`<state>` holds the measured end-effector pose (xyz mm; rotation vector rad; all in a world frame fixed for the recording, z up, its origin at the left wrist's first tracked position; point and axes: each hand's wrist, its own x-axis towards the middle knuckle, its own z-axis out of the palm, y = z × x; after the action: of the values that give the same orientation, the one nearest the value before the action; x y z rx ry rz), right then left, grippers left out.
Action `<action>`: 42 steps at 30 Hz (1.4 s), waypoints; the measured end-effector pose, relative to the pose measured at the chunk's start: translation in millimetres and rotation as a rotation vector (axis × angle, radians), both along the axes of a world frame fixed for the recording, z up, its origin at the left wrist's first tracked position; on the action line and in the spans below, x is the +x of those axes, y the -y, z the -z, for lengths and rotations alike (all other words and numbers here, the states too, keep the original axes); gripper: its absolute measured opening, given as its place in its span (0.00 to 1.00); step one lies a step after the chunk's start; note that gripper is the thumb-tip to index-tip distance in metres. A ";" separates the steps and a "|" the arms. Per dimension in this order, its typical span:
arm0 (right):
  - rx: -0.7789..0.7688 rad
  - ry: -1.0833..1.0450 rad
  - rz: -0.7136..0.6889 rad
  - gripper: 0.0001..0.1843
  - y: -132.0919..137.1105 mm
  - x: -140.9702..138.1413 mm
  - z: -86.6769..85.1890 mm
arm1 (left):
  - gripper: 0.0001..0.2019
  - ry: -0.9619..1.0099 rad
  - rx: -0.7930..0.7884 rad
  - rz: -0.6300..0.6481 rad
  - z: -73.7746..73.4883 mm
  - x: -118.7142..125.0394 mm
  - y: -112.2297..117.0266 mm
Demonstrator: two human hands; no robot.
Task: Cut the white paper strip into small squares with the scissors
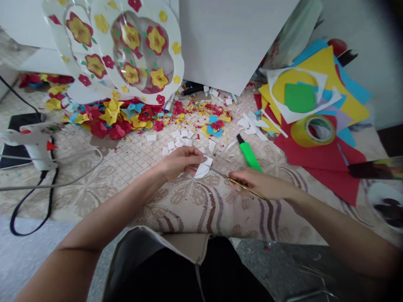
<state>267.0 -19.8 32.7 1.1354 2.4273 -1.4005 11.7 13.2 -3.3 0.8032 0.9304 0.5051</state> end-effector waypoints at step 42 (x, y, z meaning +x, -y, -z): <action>0.261 0.213 0.034 0.21 -3.4 -2.0 14.4 | 0.07 -0.021 -0.095 -0.088 -4.7 4.5 -0.2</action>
<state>265.0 -16.4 18.3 1.3100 2.4952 -0.9322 16.1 13.4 1.4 0.6850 1.0049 0.5253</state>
